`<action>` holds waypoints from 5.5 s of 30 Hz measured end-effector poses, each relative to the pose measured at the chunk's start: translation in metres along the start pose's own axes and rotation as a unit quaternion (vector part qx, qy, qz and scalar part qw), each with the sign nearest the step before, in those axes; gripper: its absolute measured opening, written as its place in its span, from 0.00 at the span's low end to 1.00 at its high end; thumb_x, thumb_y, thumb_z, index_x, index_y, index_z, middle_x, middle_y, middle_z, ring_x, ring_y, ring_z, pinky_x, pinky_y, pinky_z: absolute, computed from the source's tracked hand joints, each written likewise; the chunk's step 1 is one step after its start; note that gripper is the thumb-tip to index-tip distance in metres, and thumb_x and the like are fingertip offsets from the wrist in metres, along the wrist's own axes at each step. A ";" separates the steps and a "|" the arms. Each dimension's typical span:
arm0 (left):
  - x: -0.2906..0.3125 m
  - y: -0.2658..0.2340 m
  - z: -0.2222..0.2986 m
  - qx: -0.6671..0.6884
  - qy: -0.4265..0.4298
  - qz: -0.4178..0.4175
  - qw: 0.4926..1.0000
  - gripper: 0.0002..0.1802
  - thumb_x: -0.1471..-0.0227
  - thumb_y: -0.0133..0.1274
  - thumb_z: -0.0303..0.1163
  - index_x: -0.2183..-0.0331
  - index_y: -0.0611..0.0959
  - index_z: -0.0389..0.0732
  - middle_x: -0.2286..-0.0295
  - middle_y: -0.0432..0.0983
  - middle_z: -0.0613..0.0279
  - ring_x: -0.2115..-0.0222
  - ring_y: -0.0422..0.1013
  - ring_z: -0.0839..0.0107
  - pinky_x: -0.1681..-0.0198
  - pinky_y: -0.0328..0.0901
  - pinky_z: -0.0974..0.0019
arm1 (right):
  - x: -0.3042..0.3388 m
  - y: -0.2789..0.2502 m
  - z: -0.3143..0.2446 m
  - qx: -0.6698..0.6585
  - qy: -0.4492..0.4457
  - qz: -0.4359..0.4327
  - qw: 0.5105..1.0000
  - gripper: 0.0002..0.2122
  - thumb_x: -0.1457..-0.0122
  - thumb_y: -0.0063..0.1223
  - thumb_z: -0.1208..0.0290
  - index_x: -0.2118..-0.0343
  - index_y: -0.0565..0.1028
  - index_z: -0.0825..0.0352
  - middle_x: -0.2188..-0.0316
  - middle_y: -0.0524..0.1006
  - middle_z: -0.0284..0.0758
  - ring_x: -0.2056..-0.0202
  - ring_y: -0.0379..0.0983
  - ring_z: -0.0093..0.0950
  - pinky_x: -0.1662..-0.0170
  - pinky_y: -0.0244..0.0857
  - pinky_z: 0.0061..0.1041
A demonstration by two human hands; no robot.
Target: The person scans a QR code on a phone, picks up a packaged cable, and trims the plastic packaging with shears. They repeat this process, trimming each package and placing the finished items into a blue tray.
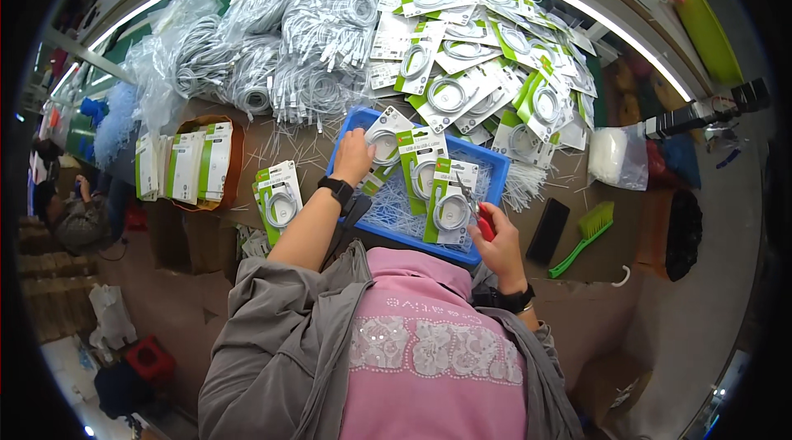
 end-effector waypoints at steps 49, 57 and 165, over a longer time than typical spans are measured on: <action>0.173 -0.092 0.149 0.861 -0.113 -0.398 0.297 0.42 0.47 0.46 0.51 0.43 0.56 0.29 0.60 0.68 0.45 0.61 0.70 0.54 0.57 0.69 0.56 | -0.005 -0.047 -0.152 0.103 -0.247 0.044 0.962 0.25 0.63 0.62 0.79 0.55 0.71 0.67 0.62 0.73 0.40 0.63 0.70 0.40 0.60 0.65 0.31; 0.180 -0.082 0.150 0.841 -0.143 -0.422 0.307 0.51 0.54 0.45 0.64 0.45 0.59 0.28 0.63 0.68 0.46 0.65 0.69 0.54 0.63 0.67 0.57 | -0.011 -0.041 -0.163 0.184 -0.256 0.026 0.949 0.25 0.62 0.61 0.79 0.55 0.71 0.68 0.62 0.74 0.41 0.61 0.71 0.39 0.57 0.66 0.31; 0.127 -0.124 0.088 0.730 -0.013 -0.110 0.674 0.20 0.40 0.42 0.30 0.48 0.63 0.35 0.55 0.69 0.58 0.56 0.69 0.72 0.52 0.66 0.67 | -0.011 -0.048 -0.131 0.018 -0.169 0.006 0.985 0.22 0.57 0.59 0.78 0.55 0.72 0.69 0.64 0.74 0.43 0.64 0.73 0.38 0.60 0.66 0.28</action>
Point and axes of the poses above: each hand's wrist, its own x-axis away from the middle knuckle, its own y-axis out of the palm, z = x × y, the point moved 10 cm from there along -x, towards the middle knuckle
